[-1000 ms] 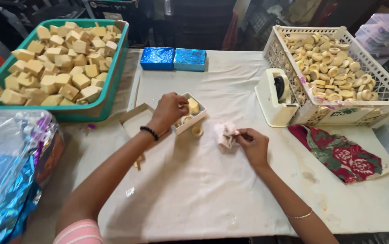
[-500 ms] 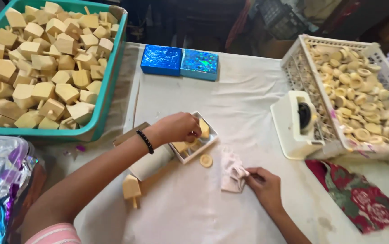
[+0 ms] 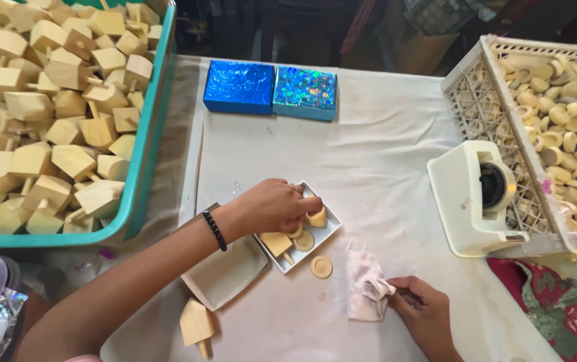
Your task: The person wipes small wooden plugs and round wooden pieces with a white cloth on a table. They then place the cleaned items into a small rectangular box and close the lid.
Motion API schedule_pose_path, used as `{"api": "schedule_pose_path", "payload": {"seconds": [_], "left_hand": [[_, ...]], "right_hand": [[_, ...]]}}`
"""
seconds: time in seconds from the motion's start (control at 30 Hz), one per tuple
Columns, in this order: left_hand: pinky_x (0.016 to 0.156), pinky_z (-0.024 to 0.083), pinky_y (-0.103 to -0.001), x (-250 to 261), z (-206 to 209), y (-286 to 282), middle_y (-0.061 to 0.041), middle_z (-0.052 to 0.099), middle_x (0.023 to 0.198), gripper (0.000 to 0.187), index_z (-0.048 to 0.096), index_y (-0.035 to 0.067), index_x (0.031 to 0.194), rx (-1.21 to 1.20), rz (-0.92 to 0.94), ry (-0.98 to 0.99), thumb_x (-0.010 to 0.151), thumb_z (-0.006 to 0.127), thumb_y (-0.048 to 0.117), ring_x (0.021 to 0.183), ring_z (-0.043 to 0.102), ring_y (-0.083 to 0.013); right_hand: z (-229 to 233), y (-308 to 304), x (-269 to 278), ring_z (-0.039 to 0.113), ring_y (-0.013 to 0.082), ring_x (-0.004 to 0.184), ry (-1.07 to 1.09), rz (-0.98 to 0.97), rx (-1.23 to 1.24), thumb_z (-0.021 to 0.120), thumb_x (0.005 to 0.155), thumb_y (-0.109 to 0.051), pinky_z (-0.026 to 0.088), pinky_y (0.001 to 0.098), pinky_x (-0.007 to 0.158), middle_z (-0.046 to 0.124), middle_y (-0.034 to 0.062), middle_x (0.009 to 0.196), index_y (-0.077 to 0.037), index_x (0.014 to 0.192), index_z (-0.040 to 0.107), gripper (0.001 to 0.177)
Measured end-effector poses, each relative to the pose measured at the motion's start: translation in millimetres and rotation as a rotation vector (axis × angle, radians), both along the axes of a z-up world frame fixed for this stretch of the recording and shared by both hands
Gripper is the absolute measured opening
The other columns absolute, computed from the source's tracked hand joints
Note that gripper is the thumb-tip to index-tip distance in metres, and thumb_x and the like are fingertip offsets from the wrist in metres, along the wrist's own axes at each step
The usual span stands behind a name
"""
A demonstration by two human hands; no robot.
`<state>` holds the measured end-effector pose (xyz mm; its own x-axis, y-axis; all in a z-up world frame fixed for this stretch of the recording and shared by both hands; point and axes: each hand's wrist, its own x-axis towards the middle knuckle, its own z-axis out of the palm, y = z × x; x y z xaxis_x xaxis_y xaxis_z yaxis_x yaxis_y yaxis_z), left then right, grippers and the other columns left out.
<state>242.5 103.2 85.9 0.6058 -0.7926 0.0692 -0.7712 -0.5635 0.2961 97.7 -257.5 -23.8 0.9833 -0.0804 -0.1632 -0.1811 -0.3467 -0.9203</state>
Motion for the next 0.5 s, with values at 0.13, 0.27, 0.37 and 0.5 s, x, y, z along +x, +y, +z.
{"api": "schedule_pose_path", "payload": {"seconds": [0.13, 0.27, 0.37, 0.5], "left_hand": [[0.068, 0.050, -0.042, 1, -7, 2, -0.004, 0.068, 0.074, 0.026, 0.053, 0.013, 0.107, -0.104, -0.019, 0.018, 0.083, 0.064, 0.011, 0.073, 0.066, -0.0266], [0.072, 0.050, -0.041, -4, -1, 0, -0.008, 0.067, 0.081, 0.026, 0.054, 0.014, 0.109, -0.005, 0.021, -0.021, 0.085, 0.065, 0.014, 0.070, 0.066, -0.0274], [0.071, 0.051, -0.041, -5, -3, 0, -0.005, 0.068, 0.079, 0.028, 0.054, 0.014, 0.110, -0.041, 0.024, -0.015, 0.084, 0.065, 0.015, 0.076, 0.068, -0.0260], [0.067, 0.052, -0.043, -7, -4, 2, -0.003, 0.072, 0.086, 0.038, 0.055, 0.015, 0.120, -0.097, 0.076, 0.025, 0.083, 0.066, 0.017, 0.080, 0.069, -0.0266]], "right_hand": [[10, 4, 0, 0.068, 0.0085, 0.071, -0.017, 0.002, -0.099, 0.076, 0.084, 0.003, 0.055, 0.0243, 0.064, 0.077, 0.0058, 0.081, 0.004, 0.099, 0.078, 0.015], [7, 3, 1, 0.068, 0.0076, 0.073, -0.039, 0.005, -0.078, 0.076, 0.083, 0.003, 0.056, 0.0239, 0.066, 0.078, 0.0047, 0.083, 0.004, 0.098, 0.078, 0.016], [1, -1, 3, 0.070, 0.0067, 0.073, -0.056, 0.027, -0.083, 0.076, 0.081, 0.004, 0.058, 0.0232, 0.067, 0.079, 0.0039, 0.083, 0.003, 0.098, 0.078, 0.017], [-6, -4, 5, 0.069, 0.0076, 0.070, -0.061, 0.026, -0.147, 0.078, 0.078, 0.005, 0.057, 0.0238, 0.066, 0.078, 0.0062, 0.079, 0.002, 0.101, 0.078, 0.023]]}}
